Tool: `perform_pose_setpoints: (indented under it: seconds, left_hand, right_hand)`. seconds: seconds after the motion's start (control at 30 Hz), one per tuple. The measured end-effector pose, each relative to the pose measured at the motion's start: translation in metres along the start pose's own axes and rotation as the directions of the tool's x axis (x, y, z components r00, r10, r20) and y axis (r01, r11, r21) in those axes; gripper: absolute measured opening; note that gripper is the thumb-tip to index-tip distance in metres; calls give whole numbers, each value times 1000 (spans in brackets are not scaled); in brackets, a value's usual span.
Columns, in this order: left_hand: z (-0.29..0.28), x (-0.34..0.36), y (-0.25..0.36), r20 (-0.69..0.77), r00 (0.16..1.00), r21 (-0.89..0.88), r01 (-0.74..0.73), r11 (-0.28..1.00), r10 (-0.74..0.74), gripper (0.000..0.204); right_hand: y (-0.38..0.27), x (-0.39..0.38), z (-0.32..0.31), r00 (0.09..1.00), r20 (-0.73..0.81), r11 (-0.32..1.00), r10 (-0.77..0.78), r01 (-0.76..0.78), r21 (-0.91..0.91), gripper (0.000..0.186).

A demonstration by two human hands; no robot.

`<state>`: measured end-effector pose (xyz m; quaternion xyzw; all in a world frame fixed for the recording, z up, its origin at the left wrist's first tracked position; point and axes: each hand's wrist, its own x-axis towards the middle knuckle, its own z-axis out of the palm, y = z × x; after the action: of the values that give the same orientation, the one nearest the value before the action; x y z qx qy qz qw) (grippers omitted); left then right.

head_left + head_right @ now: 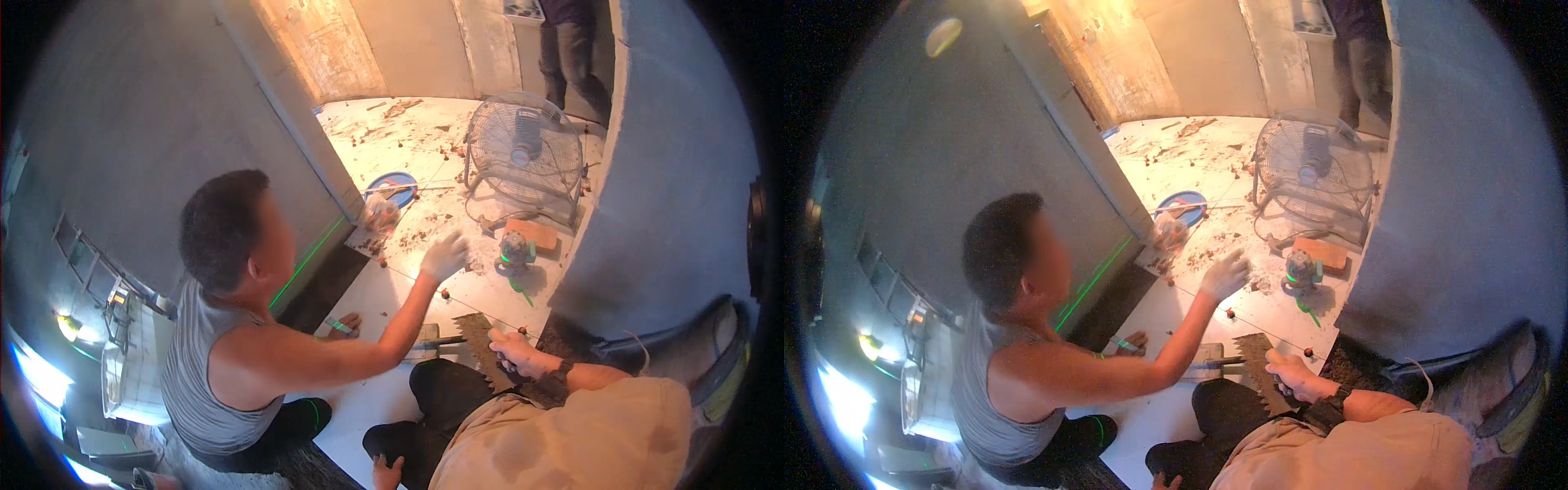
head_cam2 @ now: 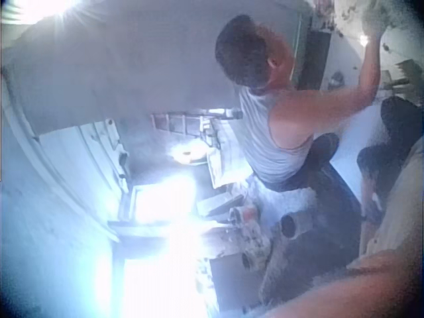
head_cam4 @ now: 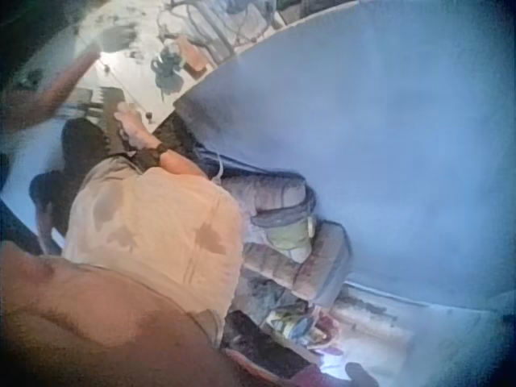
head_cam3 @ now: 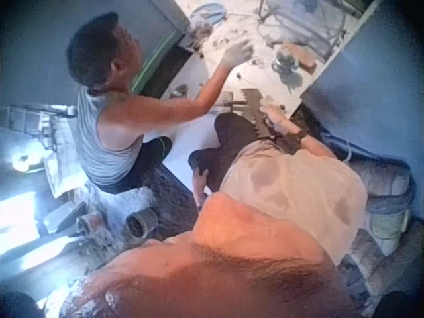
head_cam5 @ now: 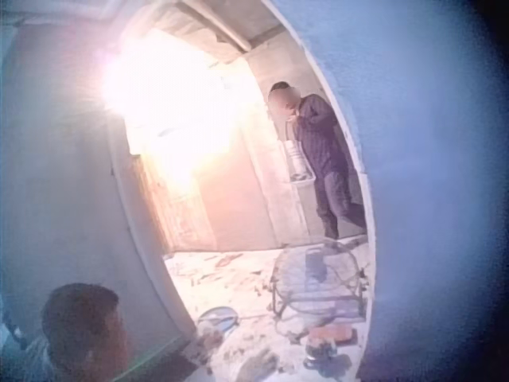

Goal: Installing floor tiles using spacers, leveling tools, and mortar.

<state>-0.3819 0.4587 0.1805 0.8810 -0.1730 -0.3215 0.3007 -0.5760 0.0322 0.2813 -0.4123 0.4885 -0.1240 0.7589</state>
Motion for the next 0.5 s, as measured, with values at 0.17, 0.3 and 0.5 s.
perform_pose_setpoints:
  seconds: [0.17, 0.3, 0.5]
  left_hand:
    - [12, 22, -35, 67, 997, 140, 15, 990, -25, 73]
    - [18, 47, -78, -18, 994, 38, -107, 993, 108, 73]
    - [8, 27, -33, -3, 1000, 156, -24, 988, 24, 71]
  right_hand:
    - [6, 4, -15, 998, -20, 998, -53, 52, -41, 18]
    - [3, -2, -18, 998, -49, 996, -48, 44, -77, 21]
    - [-5, -13, -18, 998, -25, 996, -64, 62, -70, 22]
